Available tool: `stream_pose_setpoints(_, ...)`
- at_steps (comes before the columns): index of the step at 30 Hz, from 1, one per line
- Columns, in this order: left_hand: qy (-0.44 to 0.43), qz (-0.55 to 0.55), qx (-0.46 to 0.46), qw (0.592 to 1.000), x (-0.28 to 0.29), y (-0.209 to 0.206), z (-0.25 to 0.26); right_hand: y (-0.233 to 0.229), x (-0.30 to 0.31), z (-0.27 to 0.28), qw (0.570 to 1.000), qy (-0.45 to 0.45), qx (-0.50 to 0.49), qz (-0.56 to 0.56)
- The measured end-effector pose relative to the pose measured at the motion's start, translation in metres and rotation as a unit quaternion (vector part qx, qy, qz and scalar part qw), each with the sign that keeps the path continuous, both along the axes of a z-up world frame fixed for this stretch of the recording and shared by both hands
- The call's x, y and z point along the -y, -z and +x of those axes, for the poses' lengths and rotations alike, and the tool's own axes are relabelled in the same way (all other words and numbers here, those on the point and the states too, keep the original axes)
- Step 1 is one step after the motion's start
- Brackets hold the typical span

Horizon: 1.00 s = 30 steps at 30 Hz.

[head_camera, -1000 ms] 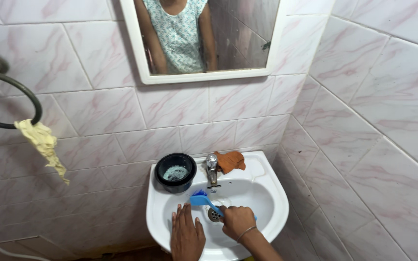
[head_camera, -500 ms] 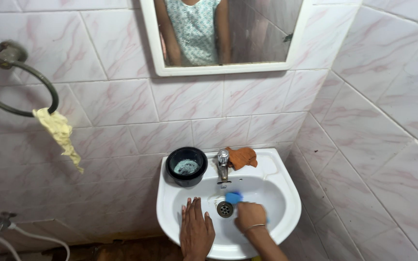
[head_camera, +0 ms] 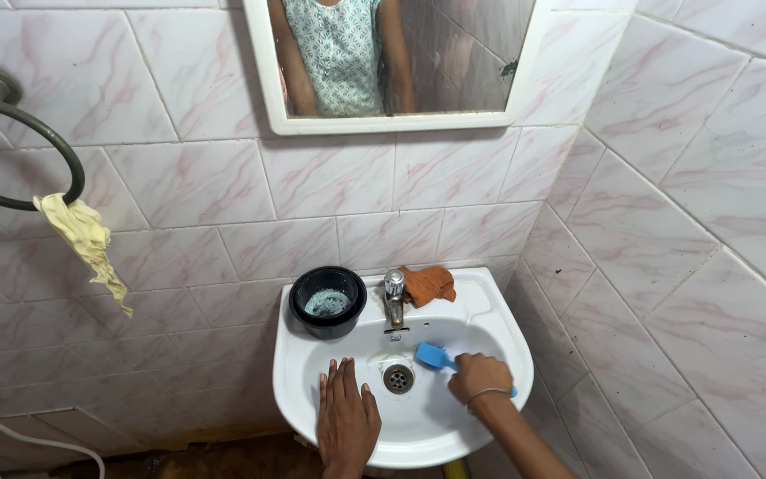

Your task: The person scrubs a white bathroom sink using a blue brush and soapy water from a black bowl. They repeatedly scrub the basin, drain, and faucet area, occasionally dipping the brush into the bowl to reload soap. The sink remains wet and soapy throughout the clip.

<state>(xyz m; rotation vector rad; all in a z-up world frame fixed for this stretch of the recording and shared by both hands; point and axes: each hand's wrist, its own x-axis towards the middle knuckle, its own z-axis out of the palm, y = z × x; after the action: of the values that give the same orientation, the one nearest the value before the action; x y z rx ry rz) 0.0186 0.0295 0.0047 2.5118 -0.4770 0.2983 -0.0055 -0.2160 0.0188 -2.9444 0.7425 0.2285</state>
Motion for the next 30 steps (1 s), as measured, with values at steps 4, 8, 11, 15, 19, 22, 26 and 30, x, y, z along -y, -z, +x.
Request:
stream_pose_setpoints(4,-0.005,0.002,0.002,1.0,0.001,0.0,0.001,0.023,-0.044,0.009,0.995,-0.094,0.028,-0.016)
stream_pose_setpoints(8,-0.012,-0.019,0.038,0.999,0.001,0.004,0.001,0.026,-0.111,0.007,0.98,-0.178,0.067,0.062)
stream_pose_setpoints(11,-0.025,-0.021,0.019,0.999,0.0,0.006,0.001,0.005,-0.115,-0.008,0.976,-0.194,0.047,0.086)
stream_pose_setpoints(15,-0.018,-0.033,0.017,0.999,-0.001,0.006,0.001,-0.023,-0.074,-0.021,0.982,-0.154,-0.029,0.108)
stream_pose_setpoints(19,-0.018,-0.018,-0.005,1.0,-0.001,0.006,0.002,-0.04,-0.016,-0.028,0.996,-0.042,-0.045,0.064)
stream_pose_setpoints(22,-0.02,-0.008,-0.023,0.999,0.0,0.006,0.001,-0.035,-0.007,-0.019,0.999,-0.014,-0.021,0.047)
stream_pose_setpoints(26,-0.026,-0.004,-0.009,1.0,0.001,0.005,0.0,0.006,-0.062,-0.014,0.996,-0.068,0.016,0.06)
stream_pose_setpoints(30,-0.025,-0.008,-0.013,1.0,-0.001,0.008,0.0,0.014,-0.086,-0.029,0.991,-0.108,0.013,0.077)
